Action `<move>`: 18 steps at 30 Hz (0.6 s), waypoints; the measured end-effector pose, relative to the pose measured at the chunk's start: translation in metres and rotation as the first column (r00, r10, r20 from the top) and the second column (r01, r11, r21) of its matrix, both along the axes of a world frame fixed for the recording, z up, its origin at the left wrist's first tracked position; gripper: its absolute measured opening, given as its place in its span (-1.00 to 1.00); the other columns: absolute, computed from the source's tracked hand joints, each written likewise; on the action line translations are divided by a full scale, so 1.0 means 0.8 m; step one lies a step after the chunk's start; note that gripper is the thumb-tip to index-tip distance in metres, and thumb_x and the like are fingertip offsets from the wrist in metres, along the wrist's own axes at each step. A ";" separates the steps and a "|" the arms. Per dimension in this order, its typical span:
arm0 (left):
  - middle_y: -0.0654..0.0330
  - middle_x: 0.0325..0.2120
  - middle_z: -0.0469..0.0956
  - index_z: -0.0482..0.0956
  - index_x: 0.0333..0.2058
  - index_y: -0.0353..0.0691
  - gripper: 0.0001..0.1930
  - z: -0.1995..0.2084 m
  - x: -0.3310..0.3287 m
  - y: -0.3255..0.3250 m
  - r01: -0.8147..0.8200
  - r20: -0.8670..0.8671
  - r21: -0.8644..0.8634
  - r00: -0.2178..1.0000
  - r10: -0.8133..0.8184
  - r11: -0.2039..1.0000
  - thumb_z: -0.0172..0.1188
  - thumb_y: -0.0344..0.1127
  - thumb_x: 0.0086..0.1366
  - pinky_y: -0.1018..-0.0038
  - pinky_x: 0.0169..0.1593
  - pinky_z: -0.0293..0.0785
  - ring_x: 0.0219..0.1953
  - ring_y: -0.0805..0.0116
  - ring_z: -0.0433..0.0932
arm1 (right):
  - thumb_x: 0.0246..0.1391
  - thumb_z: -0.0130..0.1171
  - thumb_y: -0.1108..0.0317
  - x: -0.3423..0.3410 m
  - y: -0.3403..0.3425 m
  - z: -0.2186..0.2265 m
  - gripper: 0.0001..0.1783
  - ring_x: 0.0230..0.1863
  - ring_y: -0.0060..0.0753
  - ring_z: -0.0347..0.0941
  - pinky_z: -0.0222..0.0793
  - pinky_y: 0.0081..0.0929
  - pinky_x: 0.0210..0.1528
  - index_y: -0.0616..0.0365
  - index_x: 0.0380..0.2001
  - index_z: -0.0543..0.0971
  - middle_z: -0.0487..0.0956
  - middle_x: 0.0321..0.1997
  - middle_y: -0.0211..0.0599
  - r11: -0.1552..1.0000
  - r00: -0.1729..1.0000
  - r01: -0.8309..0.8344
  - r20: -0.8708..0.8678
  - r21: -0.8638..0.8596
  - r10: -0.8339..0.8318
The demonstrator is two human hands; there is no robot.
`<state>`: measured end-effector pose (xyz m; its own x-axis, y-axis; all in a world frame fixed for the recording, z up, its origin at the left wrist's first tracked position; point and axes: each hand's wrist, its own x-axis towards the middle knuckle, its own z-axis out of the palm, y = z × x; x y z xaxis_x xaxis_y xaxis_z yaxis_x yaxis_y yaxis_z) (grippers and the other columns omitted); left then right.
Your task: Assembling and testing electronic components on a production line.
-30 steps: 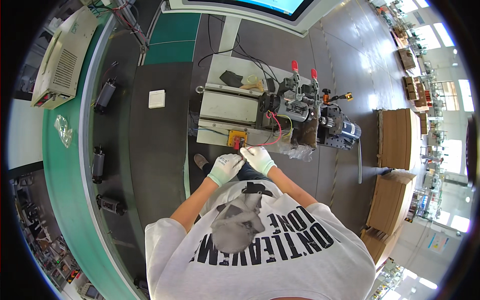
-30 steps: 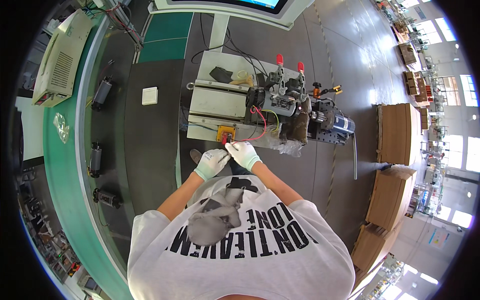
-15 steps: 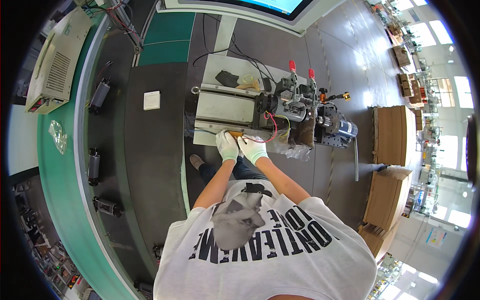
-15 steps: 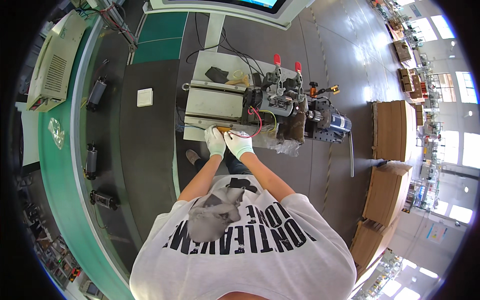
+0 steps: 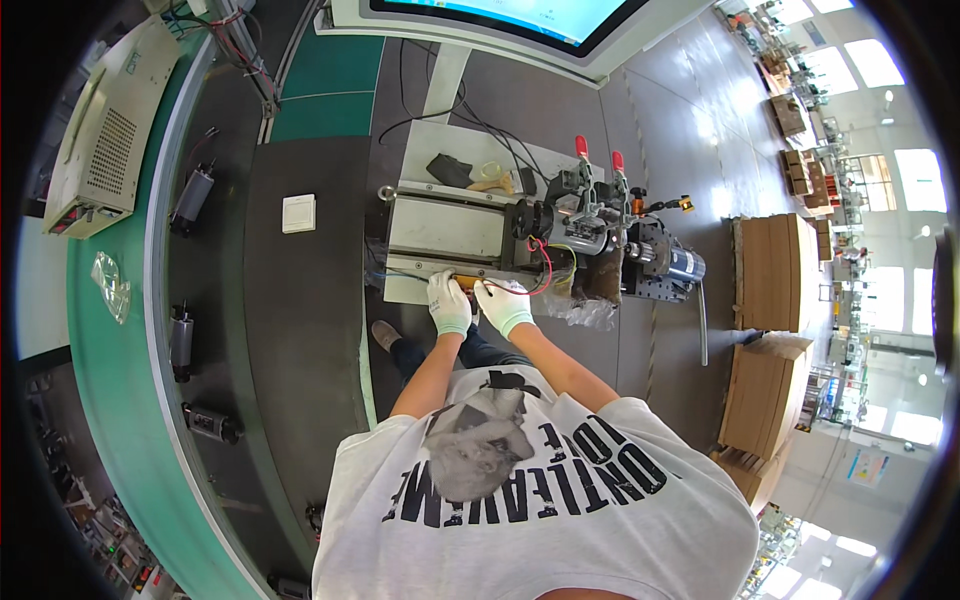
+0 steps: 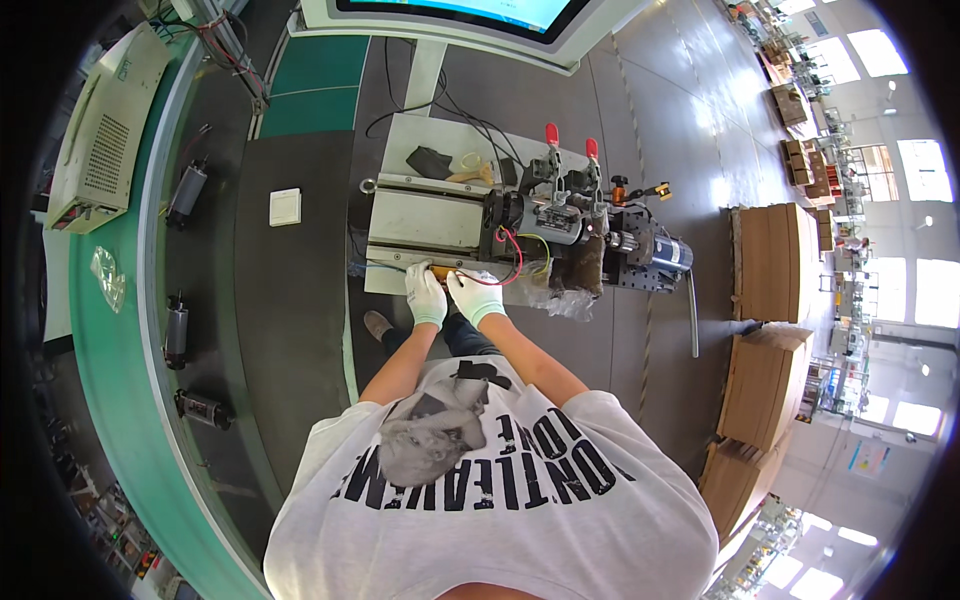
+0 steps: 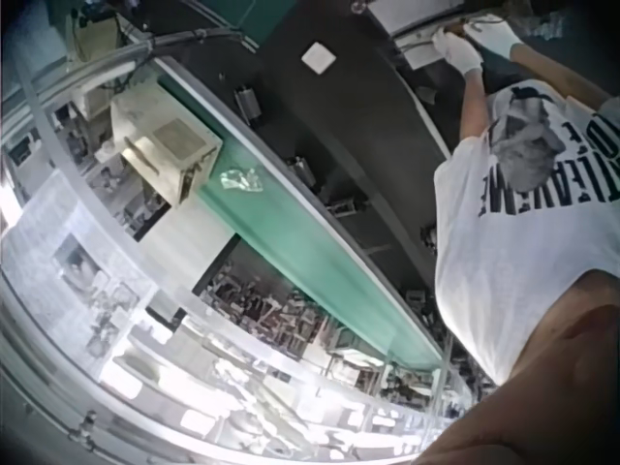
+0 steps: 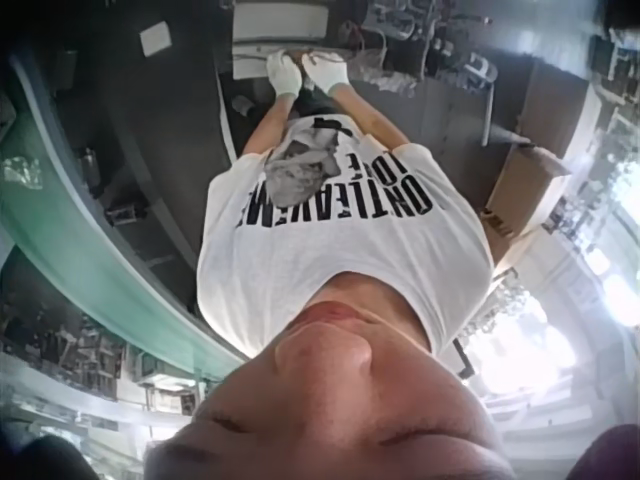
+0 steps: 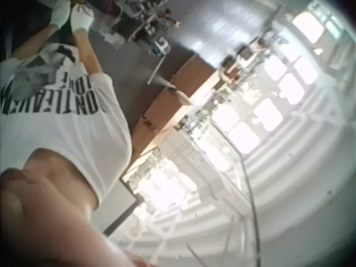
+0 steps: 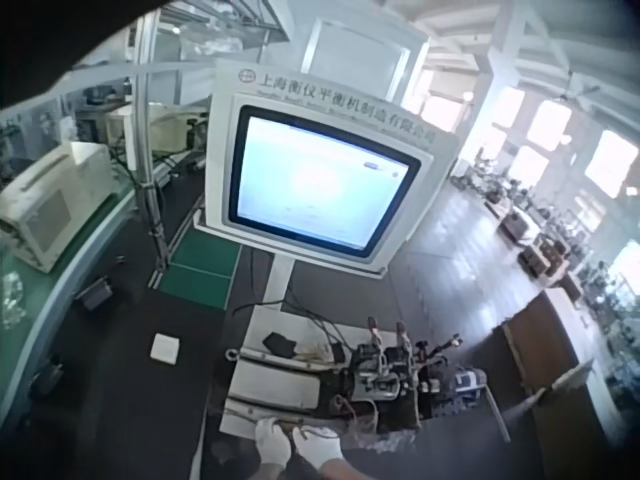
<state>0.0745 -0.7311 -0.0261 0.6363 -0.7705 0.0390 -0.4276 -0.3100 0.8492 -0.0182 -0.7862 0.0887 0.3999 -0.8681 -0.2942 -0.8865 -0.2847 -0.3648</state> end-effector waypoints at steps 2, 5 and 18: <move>-0.07 -0.12 0.47 0.52 -0.12 -0.32 -0.69 0.001 0.002 -0.002 0.013 0.031 -0.011 0.999 -0.012 1.000 -0.16 -0.31 0.35 0.15 0.09 0.33 -0.05 -0.09 0.41 | 0.25 -0.12 0.02 -0.002 0.001 -0.004 -0.54 -0.30 0.07 0.57 0.45 -0.07 -0.19 0.06 -0.44 0.65 0.65 -0.37 -0.11 1.000 1.000 -0.008 -0.018 -0.001 0.008; -0.09 -0.13 0.47 0.52 -0.12 -0.32 -0.68 0.005 -0.001 -0.005 0.017 -0.012 -0.014 1.000 -0.017 1.000 -0.17 -0.31 0.35 0.14 0.09 0.33 -0.04 -0.10 0.41 | 0.25 -0.11 0.02 -0.010 0.005 -0.020 -0.54 -0.33 0.05 0.57 0.44 -0.07 -0.20 0.06 -0.46 0.64 0.65 -0.42 -0.15 0.993 0.997 -0.080 -0.029 -0.092 0.078; -0.03 -0.24 0.56 0.58 -0.22 -0.19 -0.78 0.052 0.228 -0.054 0.163 0.236 0.038 0.957 -0.167 0.986 0.07 -0.20 0.30 0.07 -0.02 0.47 -0.16 -0.07 0.55 | 0.24 0.02 -0.01 -0.182 0.110 -0.007 -0.58 -0.12 0.20 0.53 0.39 -0.01 0.00 0.11 -0.16 0.60 0.64 -0.23 0.01 0.893 0.917 0.393 -0.021 0.219 -0.398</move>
